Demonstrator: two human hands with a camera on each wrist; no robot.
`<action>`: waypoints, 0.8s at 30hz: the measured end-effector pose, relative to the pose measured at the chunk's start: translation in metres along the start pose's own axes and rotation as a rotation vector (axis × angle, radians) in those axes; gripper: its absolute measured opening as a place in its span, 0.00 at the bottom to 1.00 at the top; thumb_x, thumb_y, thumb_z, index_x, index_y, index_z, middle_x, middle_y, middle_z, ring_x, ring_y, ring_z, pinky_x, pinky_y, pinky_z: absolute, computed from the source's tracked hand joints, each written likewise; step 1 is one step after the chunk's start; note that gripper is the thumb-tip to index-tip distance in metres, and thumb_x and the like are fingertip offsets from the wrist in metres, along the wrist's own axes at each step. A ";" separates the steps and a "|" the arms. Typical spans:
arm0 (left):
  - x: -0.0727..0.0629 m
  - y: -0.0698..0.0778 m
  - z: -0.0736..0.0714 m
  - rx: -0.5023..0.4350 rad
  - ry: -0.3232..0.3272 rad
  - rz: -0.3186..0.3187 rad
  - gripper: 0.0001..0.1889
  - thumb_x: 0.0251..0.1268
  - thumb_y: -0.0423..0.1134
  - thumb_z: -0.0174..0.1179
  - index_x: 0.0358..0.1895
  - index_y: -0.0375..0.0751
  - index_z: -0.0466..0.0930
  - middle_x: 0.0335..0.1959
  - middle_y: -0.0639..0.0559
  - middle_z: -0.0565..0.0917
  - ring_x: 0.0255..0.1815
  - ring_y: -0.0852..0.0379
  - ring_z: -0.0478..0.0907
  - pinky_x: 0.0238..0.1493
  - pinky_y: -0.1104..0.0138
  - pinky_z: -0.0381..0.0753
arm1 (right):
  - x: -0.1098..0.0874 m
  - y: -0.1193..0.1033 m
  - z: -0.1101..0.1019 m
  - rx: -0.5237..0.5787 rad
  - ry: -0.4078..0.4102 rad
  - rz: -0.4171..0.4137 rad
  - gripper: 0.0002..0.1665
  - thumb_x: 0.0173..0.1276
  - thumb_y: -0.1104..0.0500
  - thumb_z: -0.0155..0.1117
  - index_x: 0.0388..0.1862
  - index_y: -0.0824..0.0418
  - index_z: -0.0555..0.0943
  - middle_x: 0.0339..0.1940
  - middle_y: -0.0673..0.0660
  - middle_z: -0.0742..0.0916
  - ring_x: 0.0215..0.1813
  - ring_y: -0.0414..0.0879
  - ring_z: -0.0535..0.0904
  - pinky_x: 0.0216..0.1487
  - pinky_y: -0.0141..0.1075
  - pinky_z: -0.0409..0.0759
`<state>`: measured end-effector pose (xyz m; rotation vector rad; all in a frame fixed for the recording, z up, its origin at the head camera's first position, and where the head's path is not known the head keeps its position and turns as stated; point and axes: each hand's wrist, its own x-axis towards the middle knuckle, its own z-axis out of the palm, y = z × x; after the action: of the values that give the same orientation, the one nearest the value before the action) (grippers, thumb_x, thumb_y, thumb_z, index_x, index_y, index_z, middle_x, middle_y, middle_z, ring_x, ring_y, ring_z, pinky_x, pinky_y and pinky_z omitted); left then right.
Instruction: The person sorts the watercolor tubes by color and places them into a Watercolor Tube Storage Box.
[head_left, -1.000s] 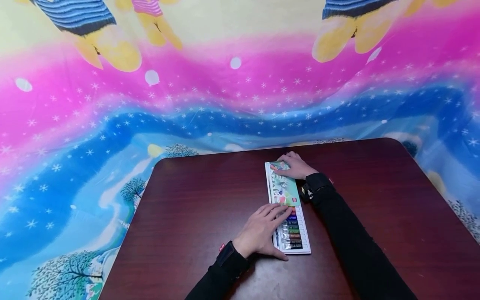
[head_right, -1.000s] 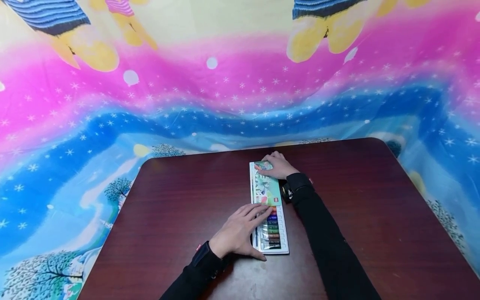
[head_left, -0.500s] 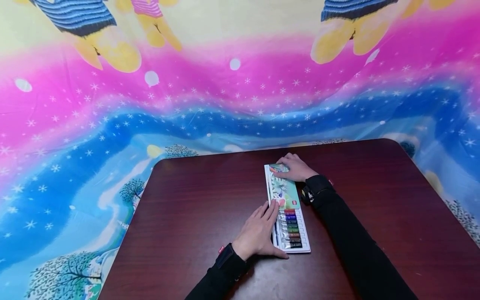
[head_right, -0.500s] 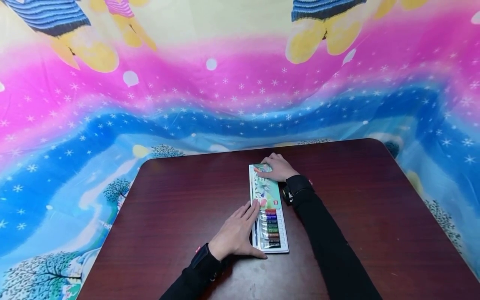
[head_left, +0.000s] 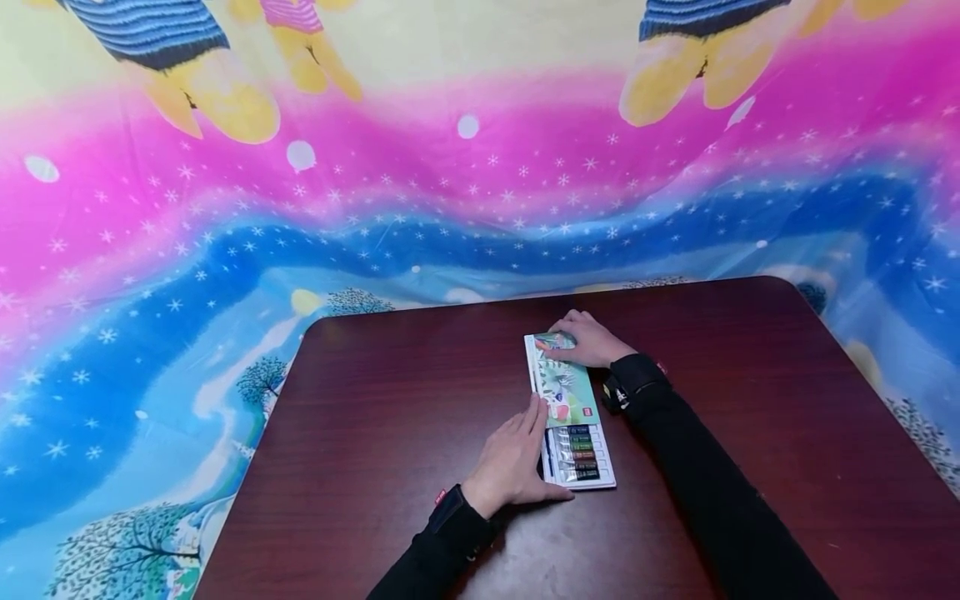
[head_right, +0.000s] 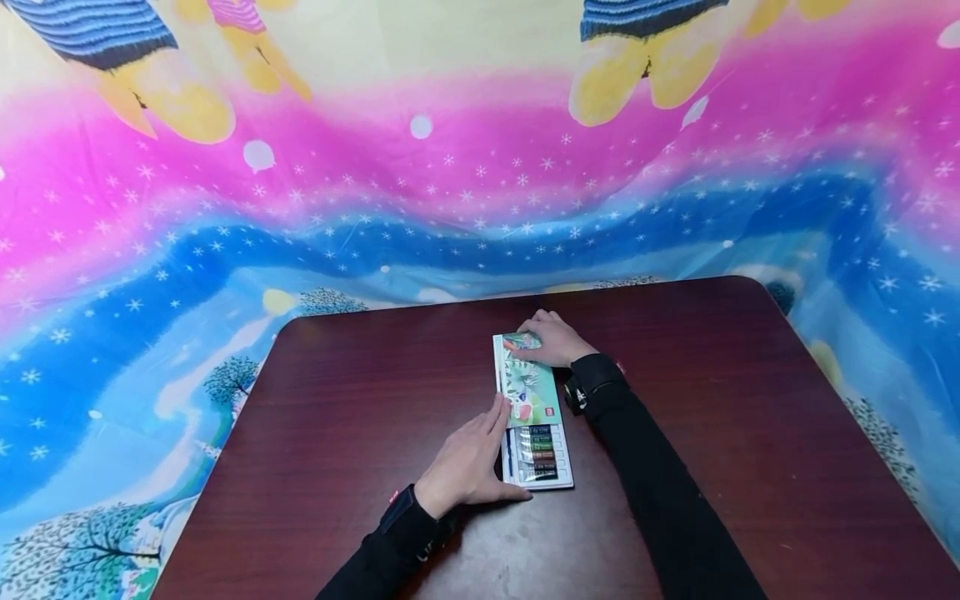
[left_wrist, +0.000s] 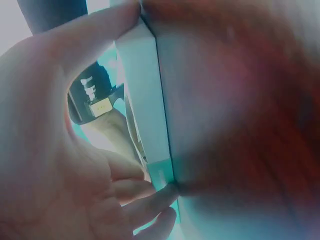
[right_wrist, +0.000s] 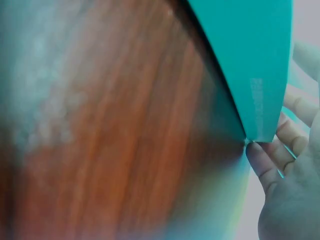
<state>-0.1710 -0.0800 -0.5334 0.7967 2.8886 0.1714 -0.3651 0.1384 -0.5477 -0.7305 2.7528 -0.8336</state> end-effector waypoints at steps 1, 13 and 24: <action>0.000 0.000 0.000 0.002 0.007 -0.006 0.69 0.50 0.80 0.65 0.85 0.38 0.45 0.86 0.42 0.52 0.79 0.50 0.66 0.75 0.61 0.70 | 0.000 0.000 0.000 -0.003 0.000 -0.003 0.40 0.72 0.36 0.66 0.71 0.60 0.76 0.62 0.60 0.77 0.62 0.56 0.69 0.65 0.52 0.71; 0.001 0.005 0.000 0.018 0.018 -0.029 0.60 0.60 0.74 0.63 0.84 0.37 0.49 0.85 0.42 0.54 0.78 0.51 0.68 0.75 0.61 0.70 | -0.003 -0.003 -0.001 -0.041 0.005 0.004 0.38 0.71 0.37 0.68 0.69 0.60 0.79 0.51 0.57 0.76 0.53 0.52 0.67 0.54 0.47 0.68; 0.004 0.007 0.001 0.181 0.191 0.003 0.49 0.62 0.70 0.65 0.76 0.37 0.68 0.73 0.43 0.75 0.63 0.54 0.82 0.59 0.64 0.83 | -0.008 -0.005 -0.002 -0.046 0.001 0.012 0.37 0.70 0.36 0.68 0.67 0.59 0.81 0.49 0.56 0.77 0.51 0.51 0.67 0.52 0.45 0.67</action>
<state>-0.1708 -0.0716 -0.5337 0.8579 3.1172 -0.0160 -0.3568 0.1397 -0.5426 -0.7214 2.7823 -0.7713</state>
